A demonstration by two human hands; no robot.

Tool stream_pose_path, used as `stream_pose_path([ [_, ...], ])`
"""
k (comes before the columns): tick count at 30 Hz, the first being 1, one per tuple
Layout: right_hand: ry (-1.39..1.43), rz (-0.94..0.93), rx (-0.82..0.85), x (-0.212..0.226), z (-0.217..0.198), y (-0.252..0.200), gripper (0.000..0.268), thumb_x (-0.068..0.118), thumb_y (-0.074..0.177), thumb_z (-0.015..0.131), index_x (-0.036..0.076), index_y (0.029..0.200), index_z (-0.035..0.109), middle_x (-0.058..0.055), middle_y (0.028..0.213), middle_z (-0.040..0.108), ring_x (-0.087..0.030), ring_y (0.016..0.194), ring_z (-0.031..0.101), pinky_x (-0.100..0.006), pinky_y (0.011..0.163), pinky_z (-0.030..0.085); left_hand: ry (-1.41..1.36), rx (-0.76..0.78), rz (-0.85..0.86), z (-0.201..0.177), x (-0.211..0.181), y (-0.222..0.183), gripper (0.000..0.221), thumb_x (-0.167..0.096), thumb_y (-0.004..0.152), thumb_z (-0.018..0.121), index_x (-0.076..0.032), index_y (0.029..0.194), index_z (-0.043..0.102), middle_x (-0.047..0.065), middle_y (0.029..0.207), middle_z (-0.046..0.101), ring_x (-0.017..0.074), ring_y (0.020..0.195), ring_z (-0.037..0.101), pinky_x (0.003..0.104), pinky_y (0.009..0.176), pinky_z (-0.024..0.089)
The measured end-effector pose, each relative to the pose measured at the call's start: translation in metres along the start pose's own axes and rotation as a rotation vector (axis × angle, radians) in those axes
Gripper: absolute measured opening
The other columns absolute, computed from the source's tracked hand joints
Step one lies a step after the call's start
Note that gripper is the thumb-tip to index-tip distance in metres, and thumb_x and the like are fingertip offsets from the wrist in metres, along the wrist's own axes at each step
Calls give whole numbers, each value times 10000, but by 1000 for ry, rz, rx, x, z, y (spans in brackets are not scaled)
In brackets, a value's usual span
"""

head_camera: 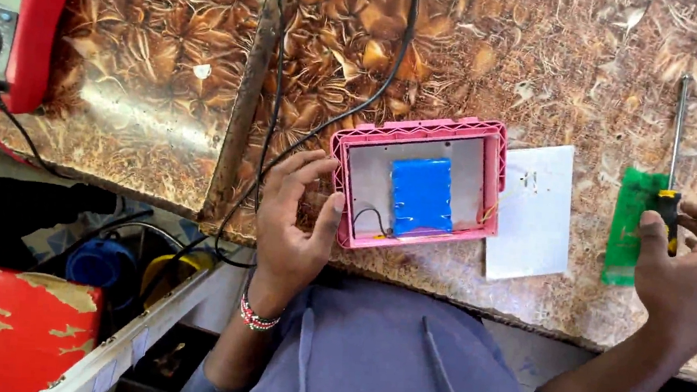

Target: Assembling a portable light by installing a battery and circuit board into a housing and securing it with screws.

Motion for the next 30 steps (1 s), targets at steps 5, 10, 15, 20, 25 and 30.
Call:
stream_pose_path([
  [5,15,-318,-402,25,-27,-20,209,-87,1314,583,-259,1422,632,-379,1389,652,-478,1292,623,-536,1106,494,170,71,178,14,-10,-6,365,-368,959,678,-193,1280,681,94,1485,474,248,1375,466,431,1134,388],
  [10,325,-463,-255,149,-2,-38,368,199,1211,489,-158,1273,556,-279,1092,665,-378,1068,645,-501,1143,490,375,333,276,53,-11,-19,1029,-656,821,851,-206,1593,340,160,1709,38,345,1617,40,586,1368,113],
  [15,241,-642,311,235,65,-37,809,406,811,809,56,1476,512,-172,1500,554,-340,1413,506,-485,1222,409,511,419,273,72,-1,-23,1341,-792,768,869,-139,1667,118,193,1722,-28,390,1624,-43,600,1348,51],
  [20,-60,-784,492,252,101,-39,1141,657,735,770,126,1615,276,-99,1683,288,-338,1553,250,-501,1266,223,356,364,263,62,-3,-23,1264,-740,823,786,-124,1662,69,269,1714,-38,441,1635,-37,584,1376,69],
  [25,-175,-765,538,247,118,-33,1224,721,694,768,116,1624,250,-124,1594,308,-351,1485,257,-515,1207,245,135,389,258,48,8,-12,1379,-547,792,935,-108,1662,-42,188,1748,-66,377,1668,-29,567,1395,78],
  [30,-189,-769,518,253,123,-29,1100,693,767,748,119,1597,311,-139,1466,346,-361,1399,320,-518,1162,263,33,316,271,41,9,-8,1239,-482,863,890,-111,1662,19,164,1754,85,359,1676,123,526,1407,204],
])
Point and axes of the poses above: each hand's wrist, its own y-axis towards the middle knuckle, its own z-axis out of the palm, x = y × z, the point moved 10 cm from there along y, towards the middle knuckle
